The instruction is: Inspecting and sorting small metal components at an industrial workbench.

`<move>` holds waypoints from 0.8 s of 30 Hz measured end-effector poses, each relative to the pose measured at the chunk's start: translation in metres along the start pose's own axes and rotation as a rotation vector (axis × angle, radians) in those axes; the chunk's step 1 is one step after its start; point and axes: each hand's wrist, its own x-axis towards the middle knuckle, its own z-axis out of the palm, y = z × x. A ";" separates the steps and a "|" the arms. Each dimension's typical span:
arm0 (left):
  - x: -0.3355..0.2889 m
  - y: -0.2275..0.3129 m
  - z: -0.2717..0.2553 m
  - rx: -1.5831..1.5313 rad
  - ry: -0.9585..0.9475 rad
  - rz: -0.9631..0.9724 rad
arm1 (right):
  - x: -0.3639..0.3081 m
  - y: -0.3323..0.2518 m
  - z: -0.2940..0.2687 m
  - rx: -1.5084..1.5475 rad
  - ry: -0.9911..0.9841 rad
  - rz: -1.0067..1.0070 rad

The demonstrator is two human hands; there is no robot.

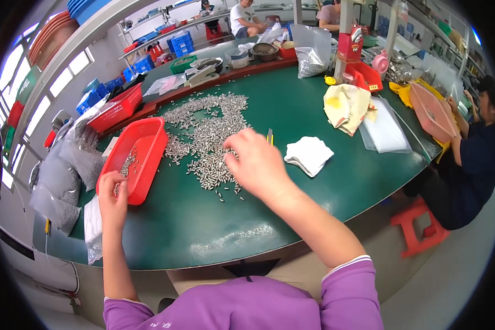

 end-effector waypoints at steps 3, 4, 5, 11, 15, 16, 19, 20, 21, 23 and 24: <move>-0.036 0.056 0.008 -0.109 -0.113 0.099 | -0.010 0.021 -0.029 -0.139 -0.099 0.181; -0.050 0.070 0.014 -0.153 -0.183 0.127 | -0.013 0.027 -0.030 -0.182 -0.171 0.263; -0.059 0.081 0.021 -0.211 -0.266 0.168 | -0.015 0.031 -0.029 -0.230 -0.239 0.344; -0.098 0.103 0.049 -0.260 -0.470 0.132 | -0.010 0.054 -0.003 -0.279 -0.368 0.458; -0.105 0.109 0.051 -0.225 -0.463 0.114 | -0.014 0.059 -0.001 -0.308 -0.323 0.500; -0.106 0.110 0.051 -0.224 -0.475 0.113 | -0.018 0.065 0.003 -0.321 -0.272 0.477; -0.105 0.112 0.053 -0.215 -0.499 0.105 | -0.017 0.056 -0.015 -0.210 -0.241 0.546; -0.104 0.114 0.054 -0.212 -0.498 0.108 | -0.018 0.049 -0.025 -0.199 -0.194 0.554; -0.104 0.113 0.052 -0.207 -0.501 0.103 | -0.021 0.036 -0.033 -0.160 -0.154 0.506; -0.105 0.107 0.049 -0.195 -0.505 0.076 | -0.043 0.010 -0.051 0.062 -0.105 0.411; -0.105 0.104 0.049 -0.201 -0.501 0.079 | -0.058 -0.008 -0.064 0.207 -0.117 0.432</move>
